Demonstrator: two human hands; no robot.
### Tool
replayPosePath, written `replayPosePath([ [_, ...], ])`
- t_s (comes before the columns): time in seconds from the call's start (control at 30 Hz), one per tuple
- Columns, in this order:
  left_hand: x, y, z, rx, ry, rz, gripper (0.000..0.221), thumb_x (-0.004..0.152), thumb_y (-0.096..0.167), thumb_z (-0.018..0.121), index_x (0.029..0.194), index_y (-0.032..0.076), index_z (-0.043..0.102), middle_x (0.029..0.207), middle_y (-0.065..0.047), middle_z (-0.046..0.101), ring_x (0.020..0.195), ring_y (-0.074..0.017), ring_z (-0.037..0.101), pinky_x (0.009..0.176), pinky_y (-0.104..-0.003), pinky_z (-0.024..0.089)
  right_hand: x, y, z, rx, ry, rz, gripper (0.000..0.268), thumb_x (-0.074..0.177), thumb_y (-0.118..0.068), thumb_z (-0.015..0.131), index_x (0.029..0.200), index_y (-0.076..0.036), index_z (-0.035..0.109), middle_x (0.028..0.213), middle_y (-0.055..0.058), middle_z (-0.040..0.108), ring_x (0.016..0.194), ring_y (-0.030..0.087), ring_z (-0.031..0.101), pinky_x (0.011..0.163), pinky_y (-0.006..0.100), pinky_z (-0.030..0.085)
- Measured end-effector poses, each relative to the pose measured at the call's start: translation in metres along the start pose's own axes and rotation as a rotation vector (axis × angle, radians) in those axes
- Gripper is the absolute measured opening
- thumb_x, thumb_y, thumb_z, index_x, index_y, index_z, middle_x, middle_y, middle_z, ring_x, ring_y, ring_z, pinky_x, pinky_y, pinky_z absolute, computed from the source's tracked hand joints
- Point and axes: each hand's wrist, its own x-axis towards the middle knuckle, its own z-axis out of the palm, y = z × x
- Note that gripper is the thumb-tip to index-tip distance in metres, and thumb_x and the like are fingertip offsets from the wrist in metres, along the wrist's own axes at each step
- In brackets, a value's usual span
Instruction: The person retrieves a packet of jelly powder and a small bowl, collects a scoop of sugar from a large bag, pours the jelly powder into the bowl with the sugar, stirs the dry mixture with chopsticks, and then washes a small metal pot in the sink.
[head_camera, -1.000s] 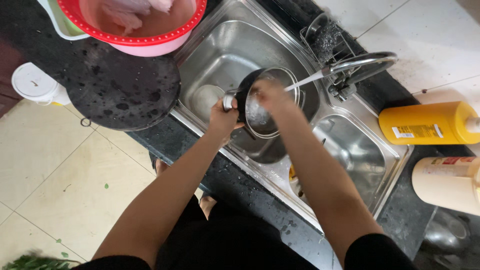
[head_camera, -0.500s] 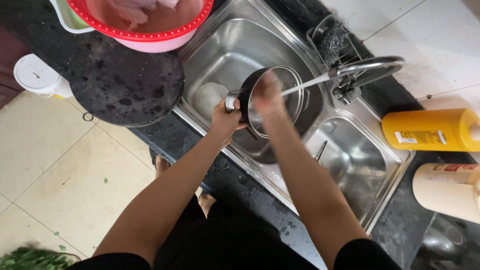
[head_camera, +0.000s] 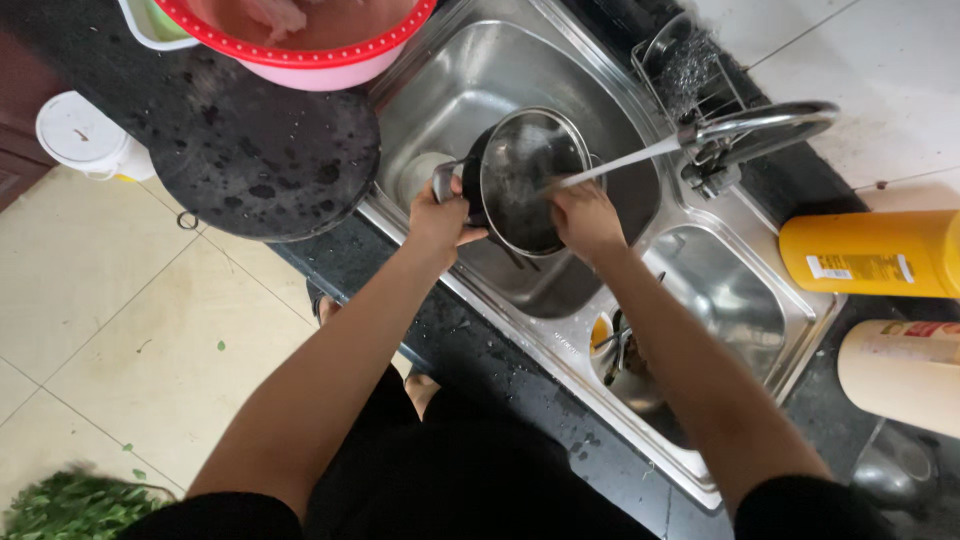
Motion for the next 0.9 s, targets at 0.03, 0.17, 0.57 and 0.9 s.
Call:
replayPosePath([
  [0.03, 0.000, 0.001, -0.001, 0.011, 0.016, -0.011, 0.029, 0.088, -0.009, 0.052, 0.100, 0.017, 0.056, 0.103, -0.002, 0.057, 0.094, -0.0204, 0.066, 0.075, -0.047, 0.064, -0.016, -0.001, 0.007, 0.136, 0.178, -0.023, 0.024, 0.096, -0.010, 0.064, 0.119, -0.007, 0.070, 0.126, 0.016, 0.068, 0.120, 0.037, 0.062, 0.105, 0.047, 0.049],
  [0.17, 0.003, 0.009, -0.009, -0.027, 0.001, -0.085, 0.030, 0.086, -0.007, 0.051, 0.100, 0.019, 0.055, 0.104, -0.004, 0.064, 0.097, -0.0256, 0.074, 0.078, -0.047, 0.063, -0.109, -0.007, 0.037, 0.384, 0.412, 0.212, 0.038, 0.105, -0.012, 0.053, 0.142, -0.004, 0.055, 0.144, 0.022, 0.059, 0.134, 0.039, 0.056, 0.112, 0.046, 0.046],
  [0.57, 0.006, 0.028, -0.026, -0.139, -0.100, -0.031, 0.038, 0.077, -0.014, 0.053, 0.098, 0.018, 0.054, 0.092, -0.002, 0.052, 0.083, -0.0183, 0.063, 0.083, -0.063, 0.060, -0.123, -0.141, 0.059, 0.178, -0.243, 0.243, 0.122, 0.071, -0.085, 0.058, 0.155, -0.001, 0.031, 0.155, 0.018, 0.045, 0.145, 0.034, 0.035, 0.127, 0.047, 0.027],
  [0.9, -0.030, 0.082, -0.031, 0.036, -0.034, 0.221, 0.029, 0.084, -0.009, 0.051, 0.090, 0.020, 0.056, 0.091, 0.004, 0.056, 0.079, -0.0115, 0.061, 0.068, -0.043, 0.067, 0.053, -0.038, 0.246, 1.665, 0.149, 1.085, 0.024, 0.105, -0.025, 0.057, 0.111, -0.007, 0.072, 0.099, 0.012, 0.075, 0.087, 0.024, 0.072, 0.074, 0.039, 0.062],
])
